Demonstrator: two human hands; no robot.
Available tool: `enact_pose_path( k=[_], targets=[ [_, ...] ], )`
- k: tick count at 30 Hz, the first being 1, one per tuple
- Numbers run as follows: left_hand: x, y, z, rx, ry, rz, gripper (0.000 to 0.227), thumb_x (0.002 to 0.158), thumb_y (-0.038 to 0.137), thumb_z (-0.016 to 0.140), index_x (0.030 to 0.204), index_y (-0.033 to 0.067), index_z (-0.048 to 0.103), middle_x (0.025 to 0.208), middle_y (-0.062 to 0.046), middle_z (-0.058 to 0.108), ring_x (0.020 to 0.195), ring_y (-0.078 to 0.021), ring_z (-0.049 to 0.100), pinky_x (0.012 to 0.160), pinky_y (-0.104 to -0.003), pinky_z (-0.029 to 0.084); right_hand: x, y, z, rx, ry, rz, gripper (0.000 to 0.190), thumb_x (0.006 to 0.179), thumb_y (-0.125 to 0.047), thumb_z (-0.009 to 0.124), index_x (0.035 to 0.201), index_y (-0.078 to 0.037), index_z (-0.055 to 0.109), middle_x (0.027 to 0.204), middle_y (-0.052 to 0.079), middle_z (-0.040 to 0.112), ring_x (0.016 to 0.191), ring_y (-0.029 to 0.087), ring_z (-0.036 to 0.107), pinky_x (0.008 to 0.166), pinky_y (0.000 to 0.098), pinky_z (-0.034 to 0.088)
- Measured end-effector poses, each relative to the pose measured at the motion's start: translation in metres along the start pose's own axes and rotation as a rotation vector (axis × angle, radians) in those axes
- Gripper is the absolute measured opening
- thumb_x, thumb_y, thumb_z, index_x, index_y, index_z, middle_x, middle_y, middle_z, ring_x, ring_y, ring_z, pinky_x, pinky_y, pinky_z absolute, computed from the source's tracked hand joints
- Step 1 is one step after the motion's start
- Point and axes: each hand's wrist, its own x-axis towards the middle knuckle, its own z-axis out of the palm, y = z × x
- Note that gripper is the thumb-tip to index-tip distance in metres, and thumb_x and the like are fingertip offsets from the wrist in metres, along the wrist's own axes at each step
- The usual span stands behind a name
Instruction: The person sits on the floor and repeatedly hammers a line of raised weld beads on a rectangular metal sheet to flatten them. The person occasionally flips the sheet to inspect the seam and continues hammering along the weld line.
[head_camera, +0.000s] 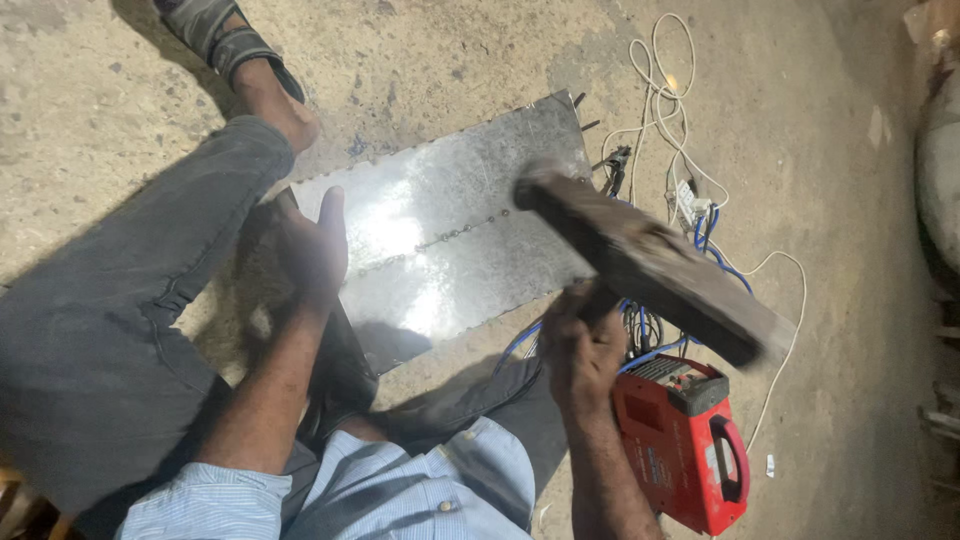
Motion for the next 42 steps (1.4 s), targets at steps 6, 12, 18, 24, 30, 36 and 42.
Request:
enact_pose_path(
  k=[6,12,18,24,30,36,42],
  targets=[
    [-0.023,0.017,-0.008,0.220,-0.090,0.004,0.068,0.105,0.047,0.062,0.144,-0.0064,0.047,0.143,-0.032,0.055,0.135,-0.0450,0.053,0.112,-0.050,0.039,0.010,0.043,0.015,-0.171,0.022,-0.217,0.029,0.099,-0.028,0.071,0.115,-0.007,0.059,0.088,0.004,0.062,0.073,0.014,0.058,0.061,0.0278,0.048],
    [-0.016,0.019,0.000,0.093,-0.041,-0.045,0.083,0.098,0.048,0.063,0.153,-0.0077,0.036,0.143,-0.033,0.052,0.130,-0.0458,0.053,0.106,-0.051,0.039,-0.007,0.074,0.038,-0.667,-0.155,0.207,0.025,0.098,-0.026,0.068,0.113,-0.006,0.062,0.087,0.003,0.062,0.077,0.012,0.059,0.066,0.0279,0.049],
    [-0.013,-0.009,0.010,0.093,-0.032,0.086,0.071,0.097,0.049,0.063,0.140,-0.0065,0.050,0.129,-0.030,0.065,0.121,-0.0444,0.062,0.102,-0.051,0.045,-0.007,0.009,0.011,-0.188,0.021,0.162,0.025,0.101,-0.032,0.063,0.105,-0.009,0.054,0.073,-0.001,0.053,0.054,0.006,0.049,0.042,0.0243,0.044],
    [-0.005,-0.025,0.015,0.233,-0.040,0.155,0.059,0.109,0.045,0.056,0.133,-0.0081,0.055,0.119,-0.032,0.067,0.111,-0.0491,0.064,0.098,-0.057,0.043,0.001,0.024,0.021,-0.112,0.031,-0.284,0.036,0.102,-0.043,0.068,0.111,-0.012,0.052,0.076,0.000,0.056,0.058,0.009,0.054,0.049,0.0223,0.048],
    [-0.005,-0.028,0.019,0.085,-0.071,-0.006,0.058,0.103,0.047,0.050,0.130,-0.0047,0.055,0.117,-0.024,0.069,0.111,-0.0391,0.068,0.097,-0.049,0.048,-0.011,0.069,0.051,-0.938,-0.300,0.219,0.049,0.093,-0.039,0.069,0.123,-0.002,0.059,0.073,0.014,0.067,0.068,0.022,0.068,0.062,0.0405,0.055],
    [-0.017,-0.043,0.019,-0.100,-0.027,0.104,0.065,0.114,0.044,0.048,0.151,-0.0099,0.041,0.149,-0.036,0.048,0.142,-0.0459,0.045,0.117,-0.048,0.034,-0.042,0.045,0.044,-0.849,-0.317,0.409,0.043,0.094,-0.045,0.066,0.104,-0.003,0.067,0.072,0.013,0.068,0.065,0.021,0.068,0.061,0.0403,0.053],
    [-0.077,-0.051,-0.046,-0.224,-0.023,-0.146,0.068,0.100,0.030,0.062,0.155,-0.0009,0.035,0.157,-0.027,0.043,0.147,-0.0388,0.042,0.119,-0.046,0.034,-0.070,0.031,0.025,-0.904,-0.361,0.678,0.045,0.092,-0.047,0.064,0.109,-0.006,0.065,0.074,0.014,0.071,0.065,0.025,0.072,0.061,0.0422,0.054]
  ],
)
